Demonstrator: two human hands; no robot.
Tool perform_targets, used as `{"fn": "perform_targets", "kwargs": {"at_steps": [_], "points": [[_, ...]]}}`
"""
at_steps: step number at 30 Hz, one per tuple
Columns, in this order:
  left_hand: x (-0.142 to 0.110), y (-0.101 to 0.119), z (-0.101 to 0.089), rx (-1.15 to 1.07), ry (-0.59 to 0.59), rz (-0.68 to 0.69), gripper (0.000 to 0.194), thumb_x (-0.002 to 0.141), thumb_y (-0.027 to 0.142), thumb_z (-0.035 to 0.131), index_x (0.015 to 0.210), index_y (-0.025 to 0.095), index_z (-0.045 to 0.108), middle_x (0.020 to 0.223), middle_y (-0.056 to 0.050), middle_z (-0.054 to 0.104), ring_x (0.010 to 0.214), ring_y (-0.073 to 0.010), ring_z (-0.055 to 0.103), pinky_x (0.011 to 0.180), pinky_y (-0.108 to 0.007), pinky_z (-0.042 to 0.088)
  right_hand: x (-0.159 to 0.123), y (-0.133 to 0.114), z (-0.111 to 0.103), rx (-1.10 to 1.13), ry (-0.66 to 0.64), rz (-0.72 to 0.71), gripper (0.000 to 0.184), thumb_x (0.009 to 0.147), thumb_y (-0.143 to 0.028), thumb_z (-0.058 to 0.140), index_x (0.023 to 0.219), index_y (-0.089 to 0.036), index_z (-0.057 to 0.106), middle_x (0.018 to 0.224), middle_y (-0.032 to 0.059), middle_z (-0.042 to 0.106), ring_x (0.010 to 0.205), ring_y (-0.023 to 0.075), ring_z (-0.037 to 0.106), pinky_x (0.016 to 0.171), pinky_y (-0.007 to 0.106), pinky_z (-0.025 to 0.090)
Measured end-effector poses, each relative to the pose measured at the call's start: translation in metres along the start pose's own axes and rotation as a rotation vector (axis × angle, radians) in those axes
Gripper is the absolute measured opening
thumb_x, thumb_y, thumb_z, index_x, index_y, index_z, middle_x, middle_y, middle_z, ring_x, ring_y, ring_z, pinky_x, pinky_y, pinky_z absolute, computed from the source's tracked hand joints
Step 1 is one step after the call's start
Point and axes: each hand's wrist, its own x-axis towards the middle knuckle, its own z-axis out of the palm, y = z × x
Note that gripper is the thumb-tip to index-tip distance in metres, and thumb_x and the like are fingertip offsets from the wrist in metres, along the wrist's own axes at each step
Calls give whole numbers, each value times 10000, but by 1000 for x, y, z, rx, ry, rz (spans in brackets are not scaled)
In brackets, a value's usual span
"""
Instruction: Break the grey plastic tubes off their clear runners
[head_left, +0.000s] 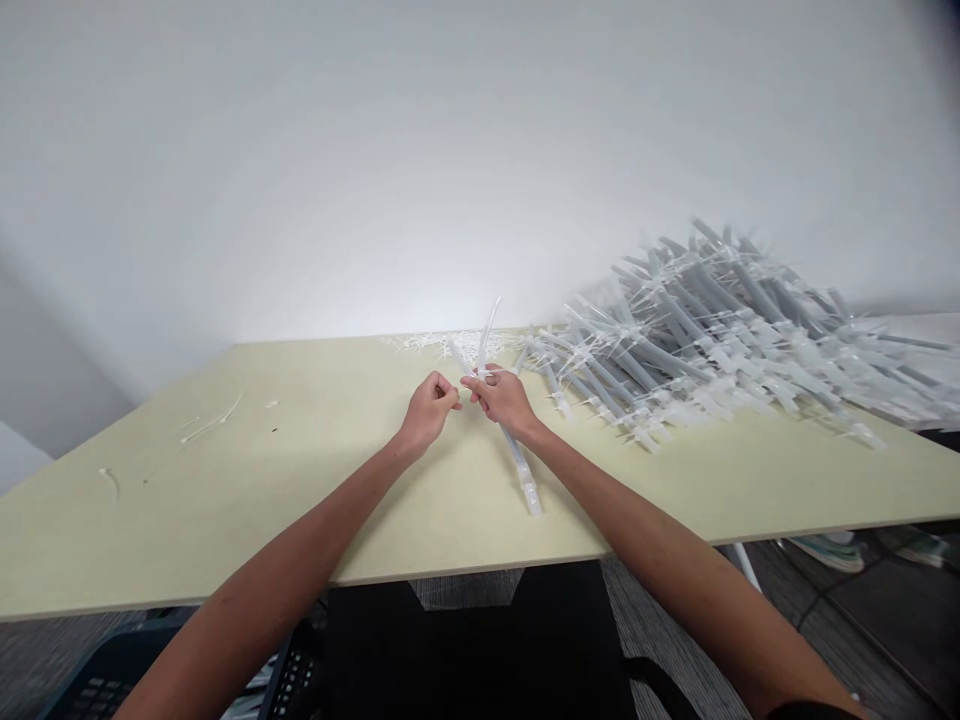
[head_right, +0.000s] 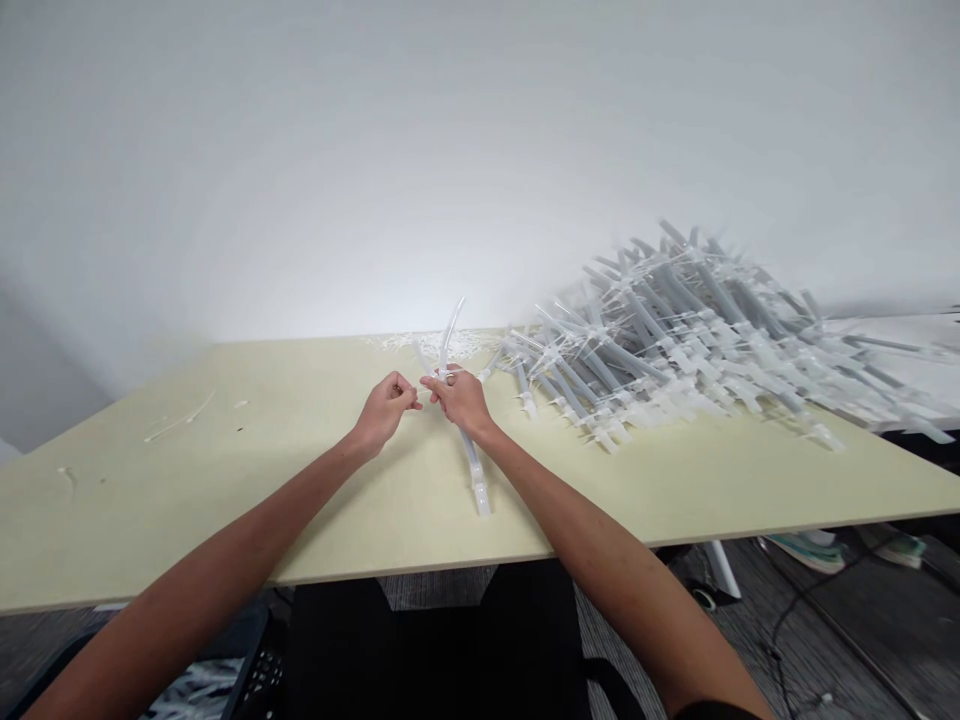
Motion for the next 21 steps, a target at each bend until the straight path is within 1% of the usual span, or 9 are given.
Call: {"fn": "perform_targets", "kwargs": {"at_steps": [4, 9, 13, 17, 19, 21], "points": [[-1, 3, -2, 11, -8, -15, 157, 694, 257, 563, 651, 175, 437, 586, 37, 433, 612, -126, 534, 692, -329, 472, -1, -1, 0, -9, 14, -12, 400, 727, -502, 552, 514, -164, 537, 438, -28, 448, 326, 74, 386, 334, 219, 306], [-5, 13, -1, -16, -28, -57, 165, 682, 230, 564, 627, 168, 421, 586, 42, 429, 579, -104, 510, 711, -347, 487, 0, -3, -4, -26, 34, -7, 441, 740, -523, 531, 483, -165, 535, 393, -29, 412, 311, 79, 382, 325, 219, 303], [-6, 13, -1, -31, -37, -64, 157, 693, 229, 553, 637, 166, 421, 596, 43, 428, 591, -101, 521, 739, -354, 490, 0, -6, -6, -4, 43, 17, 450, 735, -539, 537, 489, -162, 532, 381, -28, 414, 292, 74, 365, 311, 217, 298], [-5, 8, -3, -63, -29, -70, 131, 712, 246, 540, 663, 165, 451, 616, 33, 447, 610, -109, 531, 738, -354, 488, -1, -8, -7, 90, 34, 40, 448, 749, -566, 512, 580, -153, 552, 409, -22, 448, 294, 69, 360, 291, 206, 276], [-4, 6, -4, -108, -51, -78, 122, 726, 266, 534, 690, 163, 480, 654, 20, 476, 606, -104, 518, 730, -347, 486, -1, -9, -7, 158, 8, 45, 467, 778, -584, 458, 648, -148, 566, 422, -20, 461, 295, 65, 350, 288, 202, 268], [-4, 6, -4, -159, -83, -99, 154, 745, 315, 531, 743, 161, 522, 721, -4, 515, 622, -108, 516, 714, -337, 482, -2, -11, -7, 211, -7, 47, 471, 796, -587, 425, 739, -146, 582, 442, -18, 482, 304, 64, 344, 286, 196, 261]]}}
